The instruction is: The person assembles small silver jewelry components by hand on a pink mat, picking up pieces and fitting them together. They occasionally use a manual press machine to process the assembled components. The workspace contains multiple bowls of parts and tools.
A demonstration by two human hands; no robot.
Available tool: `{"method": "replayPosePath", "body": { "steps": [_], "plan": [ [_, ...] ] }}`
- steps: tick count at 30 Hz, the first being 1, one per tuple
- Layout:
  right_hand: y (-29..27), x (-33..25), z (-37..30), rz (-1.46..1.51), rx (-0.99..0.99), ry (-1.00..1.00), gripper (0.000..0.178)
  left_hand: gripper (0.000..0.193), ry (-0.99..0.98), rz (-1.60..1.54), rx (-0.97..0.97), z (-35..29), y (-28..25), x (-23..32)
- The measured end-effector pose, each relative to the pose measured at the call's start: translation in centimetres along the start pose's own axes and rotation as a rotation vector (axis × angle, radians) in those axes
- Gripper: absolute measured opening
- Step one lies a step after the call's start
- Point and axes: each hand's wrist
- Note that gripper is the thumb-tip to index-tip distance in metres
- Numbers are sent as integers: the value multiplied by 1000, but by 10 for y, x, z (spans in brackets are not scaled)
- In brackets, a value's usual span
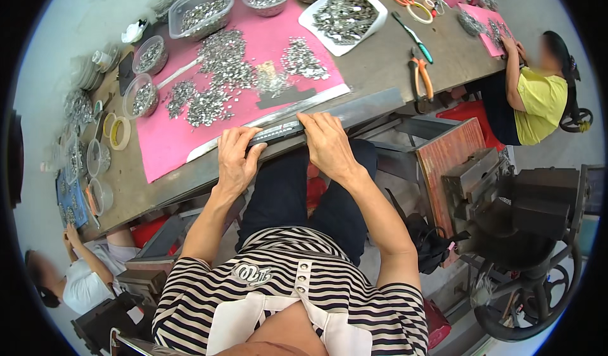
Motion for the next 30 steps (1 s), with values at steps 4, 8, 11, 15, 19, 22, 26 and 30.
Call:
{"method": "replayPosePath", "body": {
  "steps": [4,8,11,15,19,22,26,30],
  "plan": [
    [21,-12,20,8,13,-64,57,32,-39,-15,-7,-1,-5,-20],
    [34,-15,27,6,51,-49,66,35,21,80,40,0,-6,-21],
    [49,-4,24,14,111,-20,71,38,-1,132,61,6,-6,-21],
    [54,-2,24,26,151,-15,79,35,72,142,97,5,-2,-17],
    [55,0,24,56,173,-22,84,29,116,156,107,4,9,-24],
    [55,-3,24,84,167,-21,75,30,174,140,167,-1,7,-20],
    [57,1,24,-6,197,-97,57,40,116,-71,337,-31,-9,-12],
    [56,-1,23,-3,199,-86,51,32,-299,-472,691,-74,-21,-2]
  ]
}}
Point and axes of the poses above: each hand's wrist, its own z-axis towards the middle knuckle, its own y-axis out of the palm, x = y × z, and after that the axes turned 13 degrees about y, right-handed
